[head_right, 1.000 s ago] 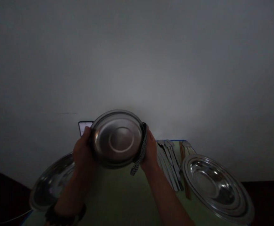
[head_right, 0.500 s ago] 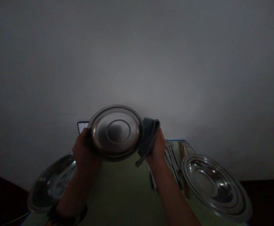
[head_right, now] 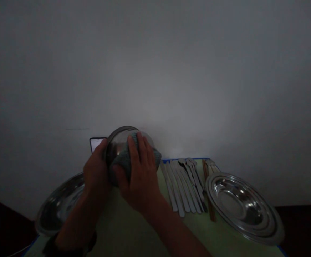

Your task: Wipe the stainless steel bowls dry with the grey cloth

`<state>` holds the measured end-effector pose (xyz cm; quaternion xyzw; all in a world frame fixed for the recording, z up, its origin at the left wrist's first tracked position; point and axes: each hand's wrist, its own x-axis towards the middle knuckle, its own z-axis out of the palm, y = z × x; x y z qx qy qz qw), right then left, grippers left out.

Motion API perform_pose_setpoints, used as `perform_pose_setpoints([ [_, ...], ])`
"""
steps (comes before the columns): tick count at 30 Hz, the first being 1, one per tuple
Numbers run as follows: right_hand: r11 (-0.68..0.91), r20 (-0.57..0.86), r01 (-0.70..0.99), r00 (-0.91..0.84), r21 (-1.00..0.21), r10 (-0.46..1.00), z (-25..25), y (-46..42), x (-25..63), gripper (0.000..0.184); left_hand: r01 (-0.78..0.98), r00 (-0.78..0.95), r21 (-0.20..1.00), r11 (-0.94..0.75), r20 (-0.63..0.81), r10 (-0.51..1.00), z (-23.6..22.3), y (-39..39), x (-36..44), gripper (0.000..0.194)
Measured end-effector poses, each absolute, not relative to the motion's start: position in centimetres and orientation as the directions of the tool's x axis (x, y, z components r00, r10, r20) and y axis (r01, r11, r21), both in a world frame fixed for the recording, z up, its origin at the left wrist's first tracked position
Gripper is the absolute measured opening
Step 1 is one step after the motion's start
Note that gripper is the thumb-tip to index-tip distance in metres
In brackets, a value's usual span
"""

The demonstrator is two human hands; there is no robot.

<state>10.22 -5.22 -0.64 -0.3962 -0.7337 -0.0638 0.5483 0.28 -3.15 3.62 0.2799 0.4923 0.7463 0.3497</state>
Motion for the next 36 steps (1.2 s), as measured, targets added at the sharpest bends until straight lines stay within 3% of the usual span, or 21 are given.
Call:
perform_pose_setpoints([
  [5, 0.705, 0.863, 0.651, -0.152, -0.28, 0.482, -0.6, -5.3, 10.4, 0.062, -0.265, -0.581, 0.919, -0.292, 0.089, 0.809, 3.5, -3.3, 0.0, 0.02],
  [10, 0.722, 0.835, 0.585, -0.133, -0.369, 0.534, -0.1, -4.8, 11.8, 0.044, -0.298, -0.424, 0.884, -0.361, 0.216, 0.879, 3.3, -3.4, -0.1, 0.008],
  [13, 0.708, 0.816, 0.546, -0.074, -0.448, 0.573, 0.2, -4.4, 12.5, 0.036, -0.221, -0.319, 0.921, -0.319, 0.241, 0.917, 3.1, -3.4, -0.2, 0.015],
  [17, 0.619, 0.835, 0.613, 0.127, -0.491, 0.536, 0.6, -3.7, 13.5, 0.033, -0.058, -0.133, 0.957, -0.285, 0.275, 0.952, 3.0, -3.6, 0.0, 0.033],
  [20, 0.591, 0.827, 0.614, 0.196, -0.522, 0.527, 0.7, -3.8, 13.5, 0.036, -0.006, -0.167, 0.964, -0.265, 0.26, 0.951, 3.0, -3.7, 0.2, 0.033],
  [23, 0.65, 0.84, 0.59, 0.093, -0.479, 0.535, 0.6, -4.6, 12.5, 0.035, -0.076, -0.197, 0.957, -0.28, 0.261, 0.945, 3.1, -3.7, 0.1, 0.027],
  [26, 0.725, 0.862, 0.592, -0.097, -0.352, 0.497, 0.5, -5.6, 11.2, 0.043, -0.144, -0.256, 0.938, -0.315, 0.272, 0.927, 3.5, -3.6, -0.4, 0.015],
  [29, 0.786, 0.862, 0.557, -0.227, -0.267, 0.454, 0.6, -5.8, 11.1, 0.042, -0.123, -0.31, 0.939, -0.321, 0.271, 0.911, 3.9, -3.8, -0.9, 0.02],
  [36, 0.811, 0.83, 0.47, -0.247, -0.349, 0.501, 1.6, -4.9, 13.6, 0.035, -0.045, -0.189, 0.962, -0.27, 0.257, 0.948, 4.2, -3.9, -1.2, 0.019],
])
